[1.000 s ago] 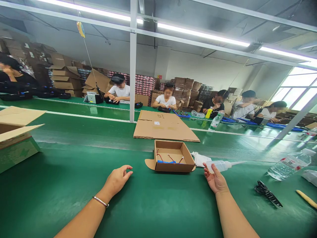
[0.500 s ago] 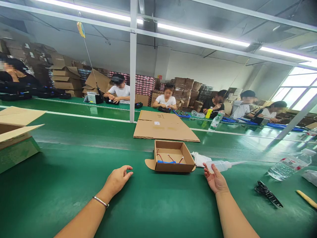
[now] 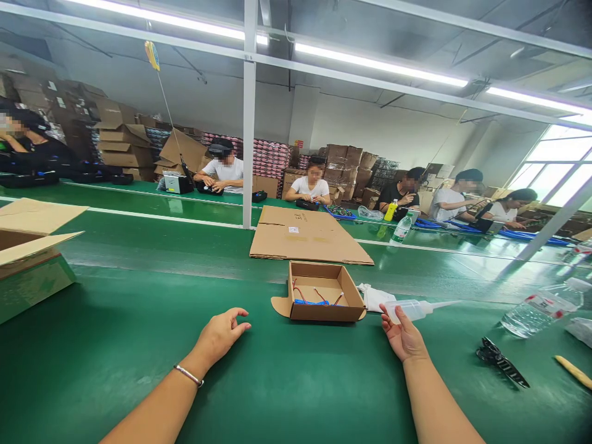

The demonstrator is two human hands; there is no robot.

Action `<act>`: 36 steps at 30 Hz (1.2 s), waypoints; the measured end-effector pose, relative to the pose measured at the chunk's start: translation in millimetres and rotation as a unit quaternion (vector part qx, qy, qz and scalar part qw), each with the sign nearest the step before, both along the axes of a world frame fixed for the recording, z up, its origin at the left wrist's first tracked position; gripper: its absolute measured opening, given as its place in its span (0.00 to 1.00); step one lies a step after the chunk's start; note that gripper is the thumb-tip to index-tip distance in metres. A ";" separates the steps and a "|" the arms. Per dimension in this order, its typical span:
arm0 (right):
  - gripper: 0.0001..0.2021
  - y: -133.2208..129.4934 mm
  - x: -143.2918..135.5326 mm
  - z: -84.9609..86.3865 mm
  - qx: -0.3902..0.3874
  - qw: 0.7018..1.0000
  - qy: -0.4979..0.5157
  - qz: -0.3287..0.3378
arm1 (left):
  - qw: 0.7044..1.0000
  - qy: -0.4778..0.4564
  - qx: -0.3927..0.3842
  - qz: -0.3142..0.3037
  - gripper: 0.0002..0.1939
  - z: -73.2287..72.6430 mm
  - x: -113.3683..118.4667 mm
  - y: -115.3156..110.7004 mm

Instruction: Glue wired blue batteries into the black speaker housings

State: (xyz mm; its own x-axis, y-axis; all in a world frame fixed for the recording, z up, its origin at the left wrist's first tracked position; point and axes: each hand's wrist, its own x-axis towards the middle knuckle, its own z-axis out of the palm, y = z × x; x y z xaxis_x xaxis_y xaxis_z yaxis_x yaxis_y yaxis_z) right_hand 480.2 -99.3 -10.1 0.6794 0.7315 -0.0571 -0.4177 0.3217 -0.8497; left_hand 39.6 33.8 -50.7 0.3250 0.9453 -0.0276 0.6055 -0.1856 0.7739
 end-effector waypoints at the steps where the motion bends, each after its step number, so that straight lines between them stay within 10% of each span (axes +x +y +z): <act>1: 0.31 -0.3 0.1 -0.2 0.000 1.000 0.000 0.000 | 1.000 0.000 -0.002 0.000 0.17 -0.2 0.1 0.4; 36: 0.27 -1.7 1.0 -1.2 0.003 1.000 -0.007 0.006 | 0.999 -0.007 0.052 -0.014 0.27 6.0 2.2 -7.0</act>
